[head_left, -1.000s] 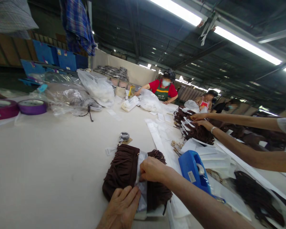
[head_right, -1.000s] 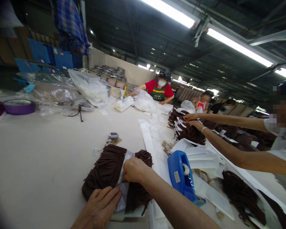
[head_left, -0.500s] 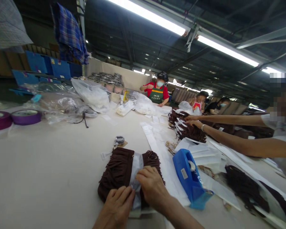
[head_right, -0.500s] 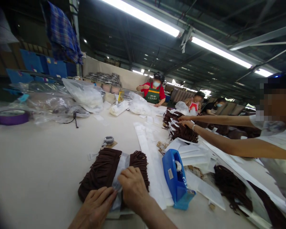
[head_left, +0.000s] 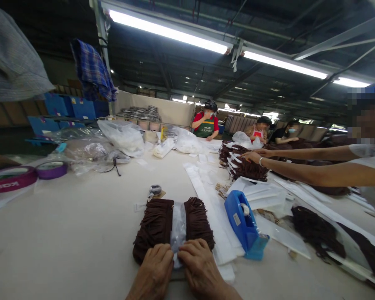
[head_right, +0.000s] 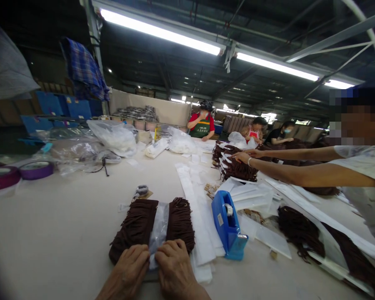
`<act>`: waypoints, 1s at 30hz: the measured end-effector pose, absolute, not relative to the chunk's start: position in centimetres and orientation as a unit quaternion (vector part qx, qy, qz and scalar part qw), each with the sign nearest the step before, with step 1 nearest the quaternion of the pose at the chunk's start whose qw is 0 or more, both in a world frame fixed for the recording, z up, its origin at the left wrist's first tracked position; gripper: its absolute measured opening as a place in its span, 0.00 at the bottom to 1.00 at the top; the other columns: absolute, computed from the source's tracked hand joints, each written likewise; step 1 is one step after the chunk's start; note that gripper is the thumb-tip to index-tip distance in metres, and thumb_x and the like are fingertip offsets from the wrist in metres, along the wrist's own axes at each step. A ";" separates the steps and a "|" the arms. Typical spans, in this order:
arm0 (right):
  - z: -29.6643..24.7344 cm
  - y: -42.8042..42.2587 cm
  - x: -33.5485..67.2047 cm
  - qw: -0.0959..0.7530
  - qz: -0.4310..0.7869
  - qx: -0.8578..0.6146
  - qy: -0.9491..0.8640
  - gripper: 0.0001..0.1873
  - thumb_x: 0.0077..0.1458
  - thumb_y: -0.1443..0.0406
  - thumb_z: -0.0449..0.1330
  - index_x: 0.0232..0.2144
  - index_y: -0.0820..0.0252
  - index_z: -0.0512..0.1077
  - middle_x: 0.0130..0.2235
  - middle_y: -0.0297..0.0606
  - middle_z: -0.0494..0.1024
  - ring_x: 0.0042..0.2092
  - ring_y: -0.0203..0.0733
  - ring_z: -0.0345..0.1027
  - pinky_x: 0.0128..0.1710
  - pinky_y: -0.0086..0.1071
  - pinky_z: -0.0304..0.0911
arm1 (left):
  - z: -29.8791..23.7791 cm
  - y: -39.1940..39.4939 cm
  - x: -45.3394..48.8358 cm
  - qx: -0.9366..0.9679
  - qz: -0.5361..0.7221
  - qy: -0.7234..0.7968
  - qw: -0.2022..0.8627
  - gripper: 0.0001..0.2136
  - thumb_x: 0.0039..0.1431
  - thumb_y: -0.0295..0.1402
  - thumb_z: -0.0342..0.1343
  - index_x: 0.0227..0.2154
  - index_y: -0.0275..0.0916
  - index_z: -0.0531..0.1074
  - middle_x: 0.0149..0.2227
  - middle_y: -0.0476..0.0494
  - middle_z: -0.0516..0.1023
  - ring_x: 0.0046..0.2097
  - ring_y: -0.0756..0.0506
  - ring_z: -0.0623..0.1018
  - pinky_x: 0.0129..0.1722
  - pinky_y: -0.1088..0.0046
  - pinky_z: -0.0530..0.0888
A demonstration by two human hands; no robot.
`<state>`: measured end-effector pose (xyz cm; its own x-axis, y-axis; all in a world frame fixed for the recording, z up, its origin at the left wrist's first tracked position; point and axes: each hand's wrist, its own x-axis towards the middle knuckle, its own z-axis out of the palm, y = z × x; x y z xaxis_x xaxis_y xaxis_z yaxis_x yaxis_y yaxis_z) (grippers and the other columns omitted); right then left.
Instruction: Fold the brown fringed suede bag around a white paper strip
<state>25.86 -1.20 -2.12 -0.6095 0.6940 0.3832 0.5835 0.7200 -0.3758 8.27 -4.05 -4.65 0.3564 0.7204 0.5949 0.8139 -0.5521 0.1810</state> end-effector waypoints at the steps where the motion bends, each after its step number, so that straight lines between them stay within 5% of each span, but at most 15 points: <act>1: -2.2 -1.5 26.0 0.254 0.107 -0.349 -0.896 0.10 0.44 0.71 0.54 0.31 0.56 0.71 0.36 0.33 0.76 0.40 0.40 0.65 0.43 0.36 0.53 | -4.0 -4.1 8.0 -0.827 -0.309 -0.467 0.039 0.09 0.60 0.26 0.41 0.31 0.40 0.67 0.33 0.46 0.72 0.36 0.47 0.72 0.34 0.72 0.69; 4: -1.8 -1.4 25.8 0.290 0.121 -0.365 -0.876 0.09 0.39 0.73 0.54 0.25 0.57 0.70 0.29 0.32 0.74 0.34 0.39 0.64 0.37 0.35 0.53 | -1.1 -2.2 7.0 -0.804 -0.284 -0.520 -0.048 0.12 0.62 0.29 0.41 0.26 0.40 0.66 0.31 0.47 0.72 0.35 0.48 0.72 0.36 0.73 0.70; 9: 0.5 3.6 24.3 0.368 0.117 -0.430 -0.816 0.16 0.45 0.77 0.51 0.34 0.58 0.72 0.39 0.37 0.75 0.43 0.40 0.64 0.45 0.35 0.55 | 2.0 6.1 5.7 -0.734 -0.234 -0.631 -0.093 0.12 0.54 0.23 0.48 0.41 0.36 0.69 0.46 0.39 0.72 0.51 0.42 0.68 0.53 0.62 0.63; 14: 0.0 9.8 23.1 0.267 0.095 -0.481 -0.830 0.17 0.53 0.75 0.51 0.41 0.58 0.72 0.48 0.38 0.73 0.53 0.42 0.60 0.56 0.40 0.46 | 0.3 10.9 5.8 -0.721 -0.182 -0.642 -0.188 0.06 0.54 0.23 0.53 0.34 0.35 0.72 0.36 0.45 0.76 0.42 0.46 0.74 0.45 0.68 0.68; 17: -1.5 11.1 22.9 0.221 0.099 -0.511 -0.825 0.12 0.57 0.72 0.51 0.37 0.57 0.73 0.45 0.36 0.75 0.52 0.42 0.61 0.57 0.40 0.45 | -0.6 11.8 5.8 -0.692 -0.155 -0.662 -0.244 0.02 0.56 0.27 0.54 0.31 0.34 0.71 0.32 0.48 0.75 0.39 0.48 0.74 0.42 0.67 0.70; 25: -2.6 11.3 22.7 0.241 0.098 -0.548 -0.795 0.11 0.57 0.72 0.51 0.29 0.58 0.71 0.37 0.35 0.76 0.46 0.40 0.65 0.57 0.41 0.44 | -0.7 13.9 6.1 -0.598 -0.074 -0.733 -0.317 0.08 0.56 0.35 0.56 0.30 0.34 0.70 0.31 0.48 0.73 0.35 0.48 0.74 0.38 0.66 0.73; 30: -2.5 9.7 21.9 0.209 0.091 -0.430 -0.874 0.14 0.59 0.63 0.51 0.47 0.55 0.69 0.52 0.39 0.70 0.55 0.47 0.60 0.59 0.51 0.42 | -1.1 13.9 6.2 -0.586 -0.084 -0.739 -0.323 0.10 0.57 0.37 0.56 0.31 0.33 0.70 0.30 0.49 0.73 0.34 0.48 0.74 0.36 0.68 0.73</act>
<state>21.93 9.70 -2.49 -0.5435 0.7886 0.2876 0.7127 0.6145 -0.3382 6.19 13.91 -1.08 -0.1055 0.9192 -0.3793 0.8112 0.3002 0.5018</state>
